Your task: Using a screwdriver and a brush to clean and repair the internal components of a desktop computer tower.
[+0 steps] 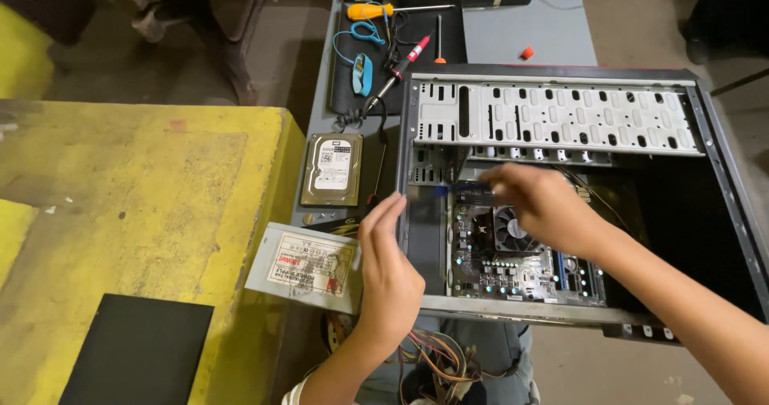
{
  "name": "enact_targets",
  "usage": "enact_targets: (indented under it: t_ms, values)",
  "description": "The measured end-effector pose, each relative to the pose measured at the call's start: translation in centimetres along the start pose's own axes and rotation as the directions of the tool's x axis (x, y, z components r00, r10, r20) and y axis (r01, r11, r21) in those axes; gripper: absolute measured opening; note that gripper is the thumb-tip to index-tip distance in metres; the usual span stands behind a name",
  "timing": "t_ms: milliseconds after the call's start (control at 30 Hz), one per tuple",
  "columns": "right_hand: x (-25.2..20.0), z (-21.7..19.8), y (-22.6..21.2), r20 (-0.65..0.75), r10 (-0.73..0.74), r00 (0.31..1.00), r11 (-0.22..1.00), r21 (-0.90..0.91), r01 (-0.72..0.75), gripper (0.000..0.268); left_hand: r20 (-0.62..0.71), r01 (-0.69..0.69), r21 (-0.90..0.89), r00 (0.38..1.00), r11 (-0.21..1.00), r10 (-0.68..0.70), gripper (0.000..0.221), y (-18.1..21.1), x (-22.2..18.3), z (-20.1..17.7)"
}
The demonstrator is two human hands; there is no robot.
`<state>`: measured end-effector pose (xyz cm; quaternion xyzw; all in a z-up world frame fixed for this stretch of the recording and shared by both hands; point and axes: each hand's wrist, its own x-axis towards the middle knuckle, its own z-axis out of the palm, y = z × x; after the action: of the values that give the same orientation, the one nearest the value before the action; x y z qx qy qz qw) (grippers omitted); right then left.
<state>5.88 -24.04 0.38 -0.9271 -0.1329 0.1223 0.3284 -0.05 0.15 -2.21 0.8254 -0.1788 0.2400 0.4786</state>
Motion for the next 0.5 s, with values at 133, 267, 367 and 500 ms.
enact_targets:
  t_ms: [133, 267, 367, 500]
  values:
    - [-0.1, -0.1, 0.0, 0.000, 0.248, 0.969, 0.907, 0.352, -0.232, 0.035, 0.007, 0.016, -0.034, 1.000, 0.999, -0.016, 0.047, 0.1, -0.2, -0.2]
    - [-0.3, -0.6, 3.2, 0.384, 0.071, 0.921, 0.824, 0.498, -0.271, 0.033, 0.009, -0.024, 0.011, 1.000, 1.000, 0.023, 0.041, 0.1, -0.3, -0.1]
    - [-0.5, -0.3, 0.5, 0.561, 0.008, 0.827, 0.835, 0.451, -0.314, 0.031, -0.004, -0.026, 0.030, 1.000, 0.999, 0.026, 0.039, 0.2, -0.4, -0.1]
    - [0.6, -0.5, 2.2, 0.548, 0.107, 0.830, 0.754, 0.499, -0.427, 0.037, -0.001, -0.030, 0.048, 1.000, 0.998, 0.030, 0.040, 0.0, -0.5, 0.0]
